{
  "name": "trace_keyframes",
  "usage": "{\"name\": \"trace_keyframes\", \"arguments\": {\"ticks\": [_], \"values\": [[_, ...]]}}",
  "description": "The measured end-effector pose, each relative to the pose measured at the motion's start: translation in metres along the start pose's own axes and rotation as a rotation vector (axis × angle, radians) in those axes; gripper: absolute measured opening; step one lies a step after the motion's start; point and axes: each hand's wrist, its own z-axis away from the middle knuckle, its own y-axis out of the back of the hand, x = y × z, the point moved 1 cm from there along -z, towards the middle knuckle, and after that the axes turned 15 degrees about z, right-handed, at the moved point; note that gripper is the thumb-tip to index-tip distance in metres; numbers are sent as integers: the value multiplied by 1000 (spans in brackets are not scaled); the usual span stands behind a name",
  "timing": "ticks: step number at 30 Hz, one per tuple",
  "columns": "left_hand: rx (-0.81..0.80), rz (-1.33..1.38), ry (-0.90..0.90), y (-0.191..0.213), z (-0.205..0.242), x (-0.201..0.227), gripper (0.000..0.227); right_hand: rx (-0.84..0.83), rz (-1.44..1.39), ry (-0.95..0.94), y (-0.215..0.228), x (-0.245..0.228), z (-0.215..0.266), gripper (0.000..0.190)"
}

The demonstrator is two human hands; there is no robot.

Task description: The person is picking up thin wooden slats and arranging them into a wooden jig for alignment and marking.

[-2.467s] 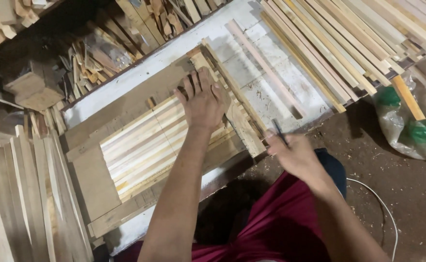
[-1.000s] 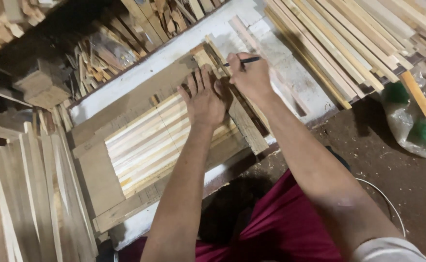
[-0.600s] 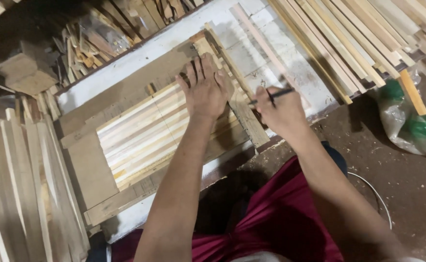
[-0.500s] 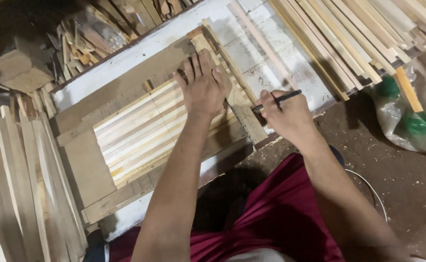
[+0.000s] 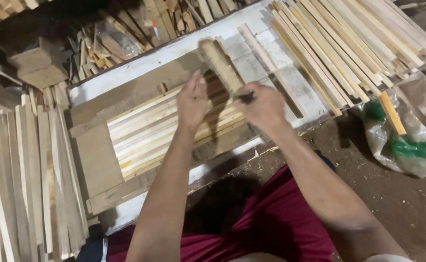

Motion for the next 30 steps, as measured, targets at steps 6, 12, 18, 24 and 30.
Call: {"name": "trace_keyframes", "arguments": {"ticks": [6,12,18,24,30], "values": [[651,-399,-229,120,28,-30,19,369,49,-123,-31,71,-49,33],[871,-651,77,198,31,-92,36,408,269,60,-61,94,-69,32],[655,-654,375,197,32,-64,56,292,410,165,-85,131,-101,41],[682,-546,402,191,10,-75,41,288,577,355,-55,144,-91,52],[685,-431,558,205,0,-71,50,499,499,337,-63,87,-117,46]]}}
